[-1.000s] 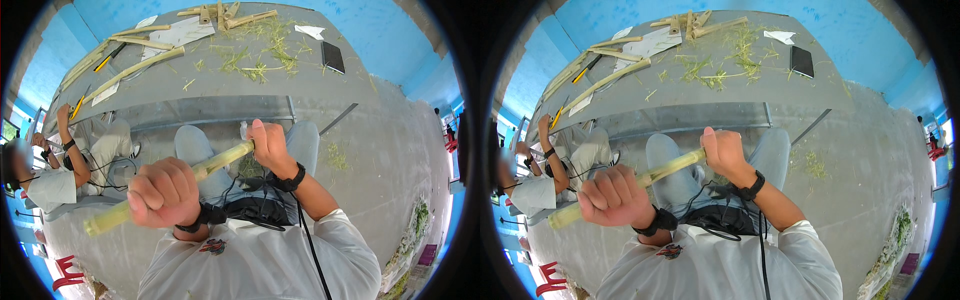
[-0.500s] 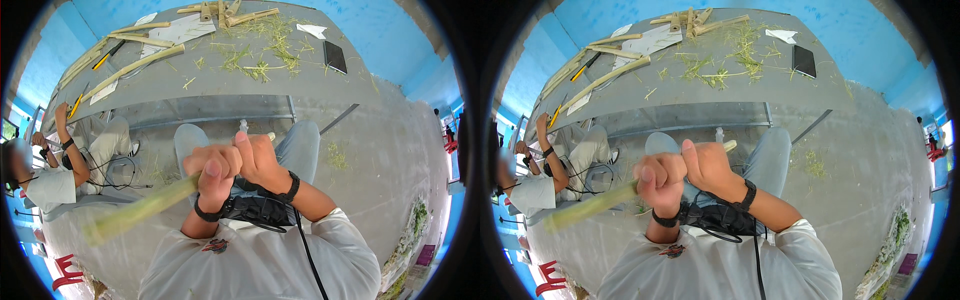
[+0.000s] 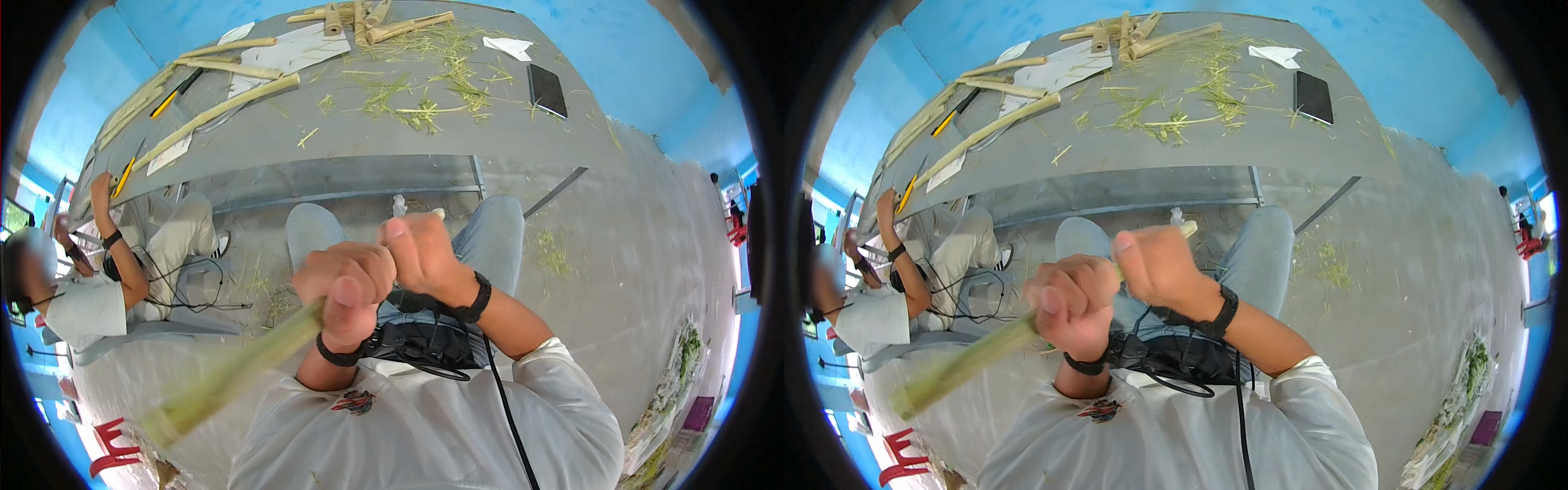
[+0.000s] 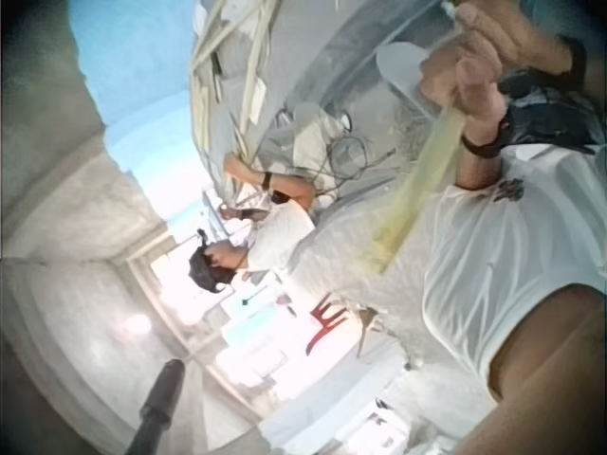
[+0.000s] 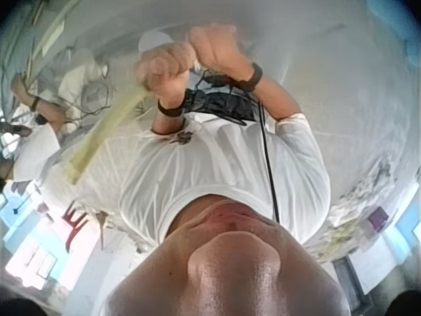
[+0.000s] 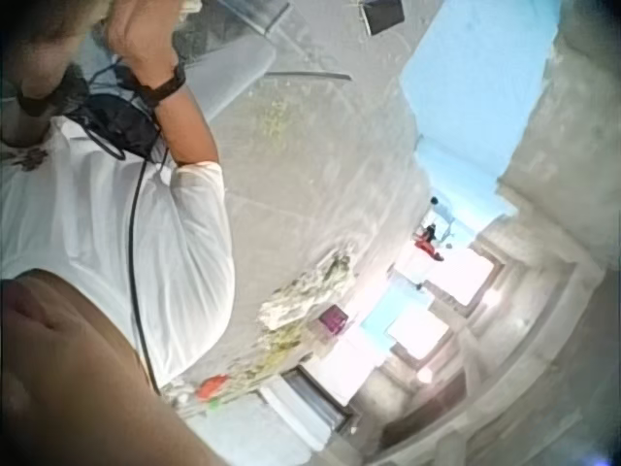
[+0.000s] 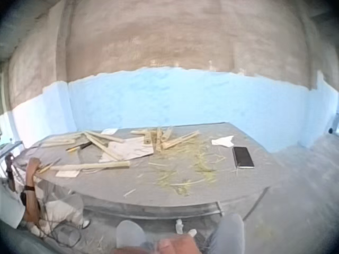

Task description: Cleaning and smoothing a long bamboo pole using a piece of paper or cloth.

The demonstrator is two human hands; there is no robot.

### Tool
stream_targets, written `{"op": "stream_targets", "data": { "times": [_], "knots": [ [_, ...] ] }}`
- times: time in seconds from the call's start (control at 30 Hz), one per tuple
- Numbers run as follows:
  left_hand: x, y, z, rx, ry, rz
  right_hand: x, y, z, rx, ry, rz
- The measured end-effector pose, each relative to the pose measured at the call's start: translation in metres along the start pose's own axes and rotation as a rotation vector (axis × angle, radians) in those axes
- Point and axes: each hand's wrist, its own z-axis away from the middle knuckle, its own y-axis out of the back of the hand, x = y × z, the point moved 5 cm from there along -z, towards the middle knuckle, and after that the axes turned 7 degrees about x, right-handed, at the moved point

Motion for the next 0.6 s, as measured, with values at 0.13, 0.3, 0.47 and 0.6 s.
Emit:
{"op": "stream_targets", "data": {
  "times": [0.13,0.3,0.47,0.6],
  "knots": [
    [0.009,-0.01,0.001,-0.077,-0.036,-0.126,0.006,0.004,0.002,-0.031,-0.068,-0.28],
    [0.024,-0.002,-0.006,-0.047,-0.042,-0.002,0.033,0.001,0.011,-0.03,-0.226,-0.222],
    [-0.012,0.005,0.003,0.023,0.054,-0.129,0.003,-0.006,-0.006,-0.096,-0.106,-0.22],
    [0.01,0.003,0.002,0.041,-0.066,-0.198,0.042,-0.002,0.012,-0.088,-0.136,-0.206]
  ]
}}
